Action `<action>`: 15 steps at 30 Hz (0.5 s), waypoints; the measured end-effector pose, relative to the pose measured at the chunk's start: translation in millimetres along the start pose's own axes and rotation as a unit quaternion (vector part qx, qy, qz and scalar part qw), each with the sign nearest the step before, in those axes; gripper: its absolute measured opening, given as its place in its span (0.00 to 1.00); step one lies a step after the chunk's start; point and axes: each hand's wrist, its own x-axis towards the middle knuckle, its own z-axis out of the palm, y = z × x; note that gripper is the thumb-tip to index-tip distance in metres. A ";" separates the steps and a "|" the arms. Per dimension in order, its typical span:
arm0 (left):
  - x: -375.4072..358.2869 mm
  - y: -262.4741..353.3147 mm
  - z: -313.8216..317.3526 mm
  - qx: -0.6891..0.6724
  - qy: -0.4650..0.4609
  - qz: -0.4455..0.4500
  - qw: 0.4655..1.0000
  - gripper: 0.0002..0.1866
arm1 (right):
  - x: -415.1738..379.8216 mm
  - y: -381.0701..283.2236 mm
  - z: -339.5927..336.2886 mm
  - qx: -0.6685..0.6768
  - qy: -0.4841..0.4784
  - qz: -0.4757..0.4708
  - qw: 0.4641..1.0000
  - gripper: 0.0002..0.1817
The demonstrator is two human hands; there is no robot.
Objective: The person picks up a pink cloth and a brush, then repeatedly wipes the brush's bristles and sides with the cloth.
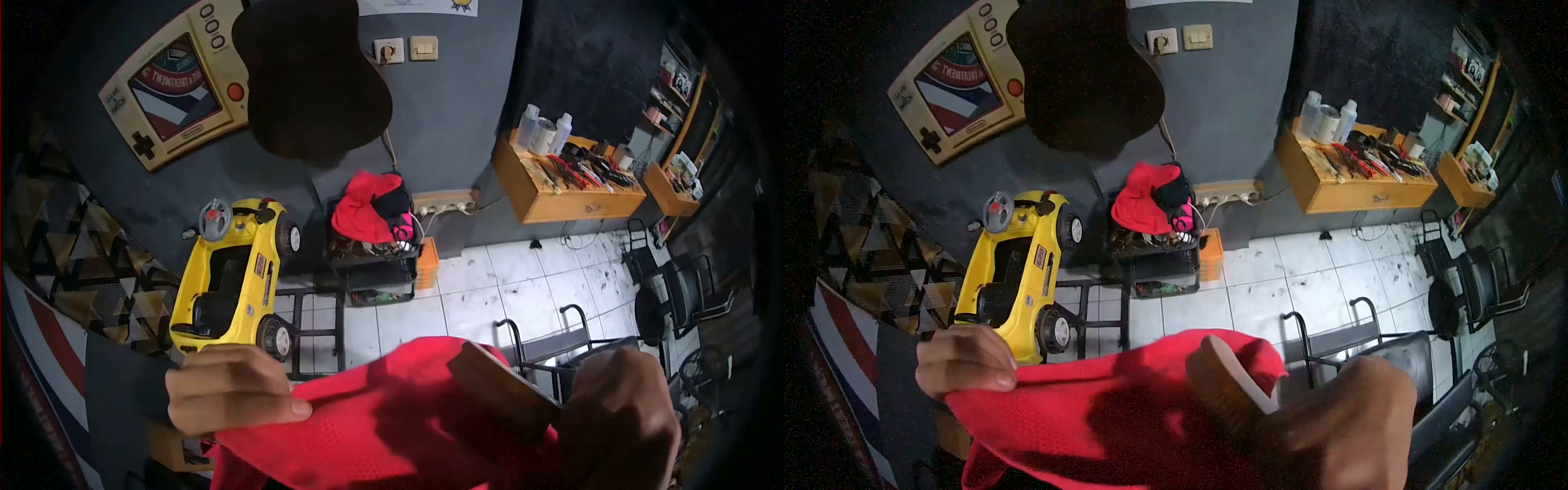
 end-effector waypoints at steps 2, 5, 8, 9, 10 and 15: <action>2.5 5.1 -11.8 -0.042 -0.053 -0.022 0.997 0.10 | 3.1 9.3 1.0 0.048 -0.032 -0.015 0.998 0.15; -8.5 11.6 -21.2 -0.050 -0.034 -0.028 0.998 0.07 | 7.9 16.1 14.2 0.076 0.041 0.012 0.996 0.14; -17.5 7.3 -36.8 -0.083 -0.077 -0.013 0.993 0.07 | 10.4 21.4 29.4 0.059 0.134 0.036 0.989 0.11; -20.7 7.5 -35.8 -0.094 -0.062 -0.015 0.994 0.07 | 10.3 20.5 17.8 0.094 0.088 0.065 0.989 0.11; -23.0 5.8 -38.4 -0.090 -0.077 -0.008 0.993 0.06 | 12.4 18.1 16.9 0.125 0.091 0.097 0.983 0.12; -35.5 0.1 -42.8 -0.070 -0.060 -0.009 0.996 0.06 | 23.8 46.7 12.3 0.141 0.070 0.026 0.987 0.18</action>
